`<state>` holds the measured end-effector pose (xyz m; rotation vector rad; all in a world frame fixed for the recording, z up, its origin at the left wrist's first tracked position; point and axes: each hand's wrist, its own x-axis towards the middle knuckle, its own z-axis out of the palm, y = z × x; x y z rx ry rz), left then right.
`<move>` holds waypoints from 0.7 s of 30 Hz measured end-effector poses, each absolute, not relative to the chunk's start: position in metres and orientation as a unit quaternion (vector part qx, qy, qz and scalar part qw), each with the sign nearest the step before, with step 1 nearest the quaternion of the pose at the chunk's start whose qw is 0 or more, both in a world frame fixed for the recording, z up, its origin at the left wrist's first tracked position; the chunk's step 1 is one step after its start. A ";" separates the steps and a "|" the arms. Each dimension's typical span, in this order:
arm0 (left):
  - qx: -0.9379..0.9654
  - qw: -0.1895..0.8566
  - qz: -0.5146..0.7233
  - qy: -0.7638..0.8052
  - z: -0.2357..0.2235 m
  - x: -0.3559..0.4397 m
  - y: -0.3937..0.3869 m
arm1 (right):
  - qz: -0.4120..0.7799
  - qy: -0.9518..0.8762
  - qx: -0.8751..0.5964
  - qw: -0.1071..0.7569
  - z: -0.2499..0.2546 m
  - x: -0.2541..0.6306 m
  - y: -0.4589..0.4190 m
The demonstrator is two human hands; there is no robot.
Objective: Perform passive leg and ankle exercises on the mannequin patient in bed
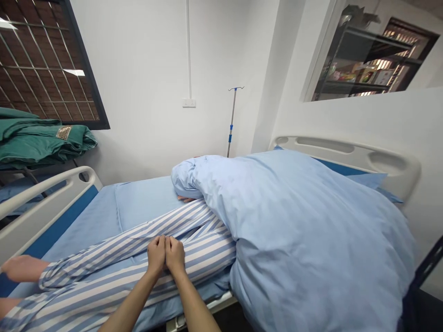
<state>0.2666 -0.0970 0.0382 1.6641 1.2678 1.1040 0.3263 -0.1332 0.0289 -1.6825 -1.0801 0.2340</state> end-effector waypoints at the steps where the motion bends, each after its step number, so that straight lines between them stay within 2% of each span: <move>1: 0.637 0.398 0.443 0.488 0.039 0.272 -0.101 | 0.107 -0.442 -0.699 0.552 0.028 0.328 -0.133; 7: 0.676 0.371 0.401 0.495 0.024 0.275 -0.111 | 0.121 -0.389 -0.684 0.606 0.023 0.333 -0.129; 12: 0.700 0.353 0.383 0.489 0.019 0.272 -0.109 | 0.124 -0.389 -0.675 0.614 0.021 0.333 -0.126; 16: 0.716 0.330 0.364 0.497 0.021 0.274 -0.111 | 0.130 -0.421 -0.693 0.571 0.032 0.344 -0.127; 21: 0.731 0.310 0.358 0.491 0.020 0.277 -0.113 | 0.054 -0.484 -0.714 0.504 0.038 0.369 -0.147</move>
